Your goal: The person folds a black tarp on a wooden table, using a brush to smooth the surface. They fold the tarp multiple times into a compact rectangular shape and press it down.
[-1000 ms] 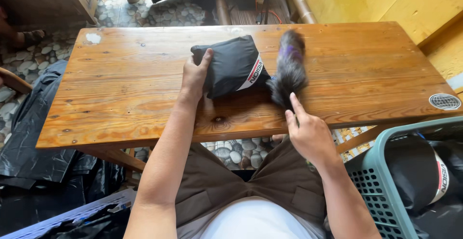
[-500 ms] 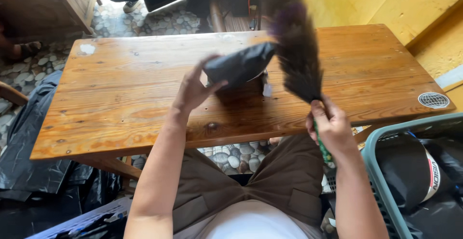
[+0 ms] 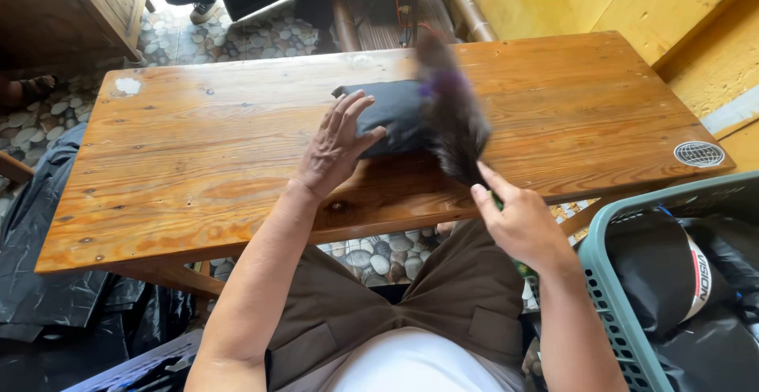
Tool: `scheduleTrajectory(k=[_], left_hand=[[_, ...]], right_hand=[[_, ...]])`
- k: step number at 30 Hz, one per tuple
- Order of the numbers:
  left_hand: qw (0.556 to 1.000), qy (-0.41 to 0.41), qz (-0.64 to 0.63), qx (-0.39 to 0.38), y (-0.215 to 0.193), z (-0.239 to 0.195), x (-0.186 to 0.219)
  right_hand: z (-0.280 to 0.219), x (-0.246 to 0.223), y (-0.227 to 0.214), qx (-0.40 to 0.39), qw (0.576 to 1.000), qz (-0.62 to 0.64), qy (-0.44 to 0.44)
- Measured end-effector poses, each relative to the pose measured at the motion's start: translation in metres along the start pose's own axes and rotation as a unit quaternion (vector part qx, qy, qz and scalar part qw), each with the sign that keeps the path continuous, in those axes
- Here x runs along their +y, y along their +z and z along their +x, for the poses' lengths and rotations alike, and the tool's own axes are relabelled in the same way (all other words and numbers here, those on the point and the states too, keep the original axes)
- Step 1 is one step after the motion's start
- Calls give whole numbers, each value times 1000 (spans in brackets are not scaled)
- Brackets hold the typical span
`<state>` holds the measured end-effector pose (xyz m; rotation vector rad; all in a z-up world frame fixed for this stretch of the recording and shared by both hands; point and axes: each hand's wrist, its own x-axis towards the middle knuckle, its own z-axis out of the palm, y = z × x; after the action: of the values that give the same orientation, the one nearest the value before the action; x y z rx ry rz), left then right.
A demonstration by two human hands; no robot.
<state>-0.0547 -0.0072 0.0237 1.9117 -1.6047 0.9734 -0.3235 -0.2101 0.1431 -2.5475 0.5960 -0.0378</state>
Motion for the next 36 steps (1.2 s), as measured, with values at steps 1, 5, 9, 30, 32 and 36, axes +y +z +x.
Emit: scheduleTrajectory(k=[1,5,9,30,32,36], left_hand=[[1000,2,1,2,0,0,1],[993,-97,-73,-10,-2,3,5],[997,-50,-38,-36,3,-1,-1],[712,-475,-457,244,-4,6,-29],[701,-487,-465,233,-6,18,-27],[672,-502,-500,219,4,22,-43]], right_hand=[[-5,-3,0,3,1000,-1,-1],[-6,-10,-5,-89,985,147,-5],[28,3,-18,-28,998,-16,48],[232,116,30,312,932,-38,-182],[187,25,33,232,955,89,-164],[230,-7,83,49,945,297,-131]])
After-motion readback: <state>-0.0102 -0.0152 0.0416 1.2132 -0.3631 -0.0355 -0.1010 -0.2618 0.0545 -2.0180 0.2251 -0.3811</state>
